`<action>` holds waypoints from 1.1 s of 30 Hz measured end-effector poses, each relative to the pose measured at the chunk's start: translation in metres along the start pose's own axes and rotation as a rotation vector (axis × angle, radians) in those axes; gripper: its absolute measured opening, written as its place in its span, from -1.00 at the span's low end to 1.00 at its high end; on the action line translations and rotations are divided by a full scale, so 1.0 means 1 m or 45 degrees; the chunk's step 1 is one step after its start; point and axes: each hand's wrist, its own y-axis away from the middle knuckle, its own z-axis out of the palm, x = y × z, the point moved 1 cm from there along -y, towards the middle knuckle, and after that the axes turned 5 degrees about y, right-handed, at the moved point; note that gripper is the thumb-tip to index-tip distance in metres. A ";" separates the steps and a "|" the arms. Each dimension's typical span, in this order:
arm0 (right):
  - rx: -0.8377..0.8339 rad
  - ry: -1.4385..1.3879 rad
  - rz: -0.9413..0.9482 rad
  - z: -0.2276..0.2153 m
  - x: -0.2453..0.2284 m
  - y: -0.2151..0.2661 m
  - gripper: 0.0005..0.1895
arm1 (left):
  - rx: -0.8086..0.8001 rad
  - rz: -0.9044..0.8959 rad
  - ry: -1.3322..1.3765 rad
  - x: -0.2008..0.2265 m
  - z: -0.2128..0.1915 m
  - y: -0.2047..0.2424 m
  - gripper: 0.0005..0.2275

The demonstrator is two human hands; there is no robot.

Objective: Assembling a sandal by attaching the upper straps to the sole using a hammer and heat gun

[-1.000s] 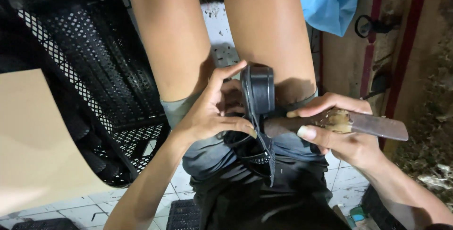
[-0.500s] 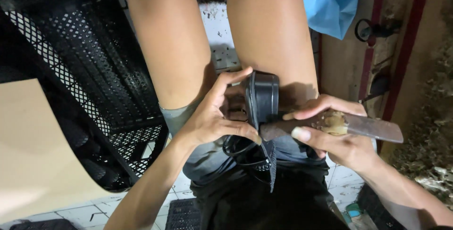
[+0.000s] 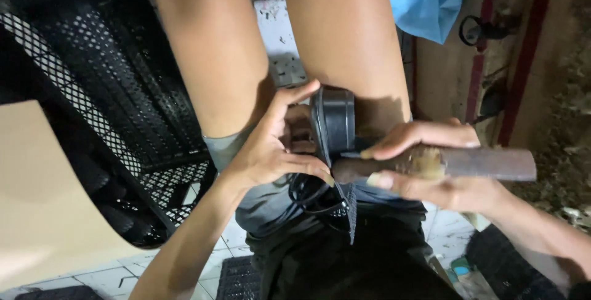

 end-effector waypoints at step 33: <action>0.185 -0.068 -0.106 0.006 0.010 0.020 -0.83 | 0.040 0.140 0.041 0.002 0.019 0.003 -0.41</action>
